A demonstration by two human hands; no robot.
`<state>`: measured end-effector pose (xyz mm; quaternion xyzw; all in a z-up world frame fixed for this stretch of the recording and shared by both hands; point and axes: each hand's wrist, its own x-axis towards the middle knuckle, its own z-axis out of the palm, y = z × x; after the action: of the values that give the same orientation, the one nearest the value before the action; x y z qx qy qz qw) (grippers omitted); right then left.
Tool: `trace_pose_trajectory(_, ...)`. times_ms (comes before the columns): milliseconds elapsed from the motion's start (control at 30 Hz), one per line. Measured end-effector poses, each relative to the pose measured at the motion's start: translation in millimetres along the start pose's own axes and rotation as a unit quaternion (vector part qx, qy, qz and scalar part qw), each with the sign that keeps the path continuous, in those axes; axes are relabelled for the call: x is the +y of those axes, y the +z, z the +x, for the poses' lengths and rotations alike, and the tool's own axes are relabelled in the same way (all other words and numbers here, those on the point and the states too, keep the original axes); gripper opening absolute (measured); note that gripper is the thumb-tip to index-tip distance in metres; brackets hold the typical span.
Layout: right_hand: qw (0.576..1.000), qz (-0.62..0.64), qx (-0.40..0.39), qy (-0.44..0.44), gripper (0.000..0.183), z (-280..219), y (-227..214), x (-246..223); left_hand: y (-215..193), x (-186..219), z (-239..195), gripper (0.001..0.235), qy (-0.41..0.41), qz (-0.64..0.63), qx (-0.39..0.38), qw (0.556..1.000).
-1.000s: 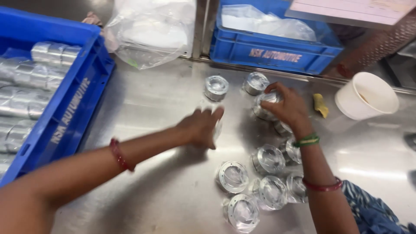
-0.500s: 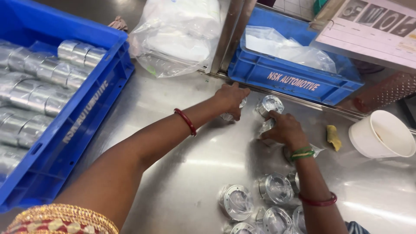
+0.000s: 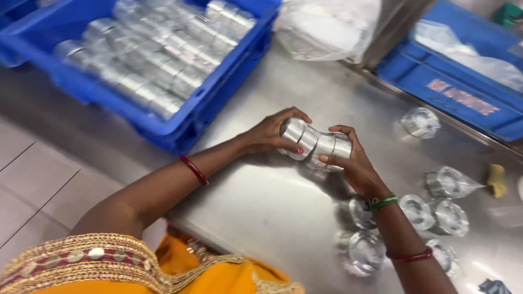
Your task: The person places cylindrical metal components into plastic bags by hand and then organizes the bagged parts into blue plastic crates on an assembly table.
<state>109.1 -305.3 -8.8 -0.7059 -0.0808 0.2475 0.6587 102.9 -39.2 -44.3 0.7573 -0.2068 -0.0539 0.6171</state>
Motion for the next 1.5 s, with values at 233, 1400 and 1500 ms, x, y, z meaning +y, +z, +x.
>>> trace_pose_trajectory(233, 0.918, -0.366, -0.106, -0.112, 0.092, -19.7, 70.6, -29.1, -31.0, 49.0, -78.3, 0.102, 0.026, 0.240, -0.052, 0.969)
trace_pose_trajectory(1400, 0.748, -0.391, 0.089, -0.529, 0.097, 369.9, 279.7, -139.8, -413.0, 10.0, 64.4, 0.047, 0.137, 0.705, 0.152, 0.679)
trace_pose_trajectory(1500, 0.794, -0.401, 0.090, -0.448, 0.098, 378.1, 277.5, -135.0, -417.6, -15.5, 71.6, 0.048, 0.158, 0.694, 0.118, 0.693)
